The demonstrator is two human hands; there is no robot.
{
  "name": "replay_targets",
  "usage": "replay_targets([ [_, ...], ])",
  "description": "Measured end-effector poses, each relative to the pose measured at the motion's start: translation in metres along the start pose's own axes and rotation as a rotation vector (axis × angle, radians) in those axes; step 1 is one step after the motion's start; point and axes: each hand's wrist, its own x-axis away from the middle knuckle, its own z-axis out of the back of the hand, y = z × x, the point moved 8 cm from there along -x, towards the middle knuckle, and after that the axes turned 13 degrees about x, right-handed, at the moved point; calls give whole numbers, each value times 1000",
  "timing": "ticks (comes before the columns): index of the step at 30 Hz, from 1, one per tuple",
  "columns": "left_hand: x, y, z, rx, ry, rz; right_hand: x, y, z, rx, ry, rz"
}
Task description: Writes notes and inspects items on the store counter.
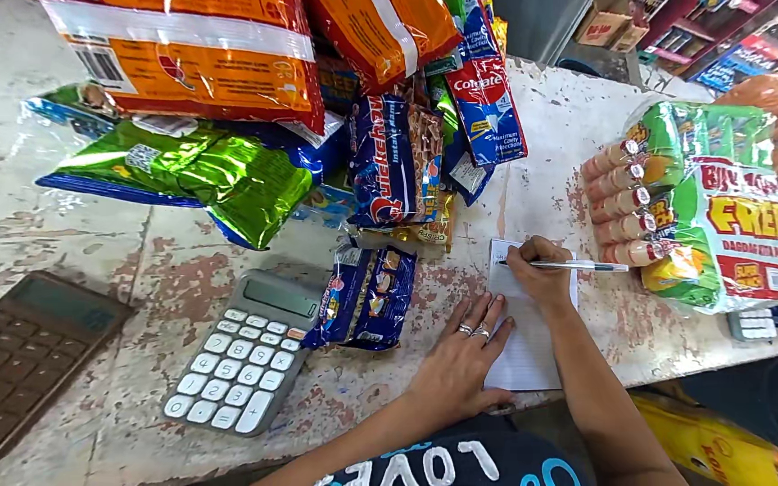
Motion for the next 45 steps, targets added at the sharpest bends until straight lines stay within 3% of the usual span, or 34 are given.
replay_targets([
  [45,3,0,3,2,25,-18,3,10,9,-25,25,-13],
])
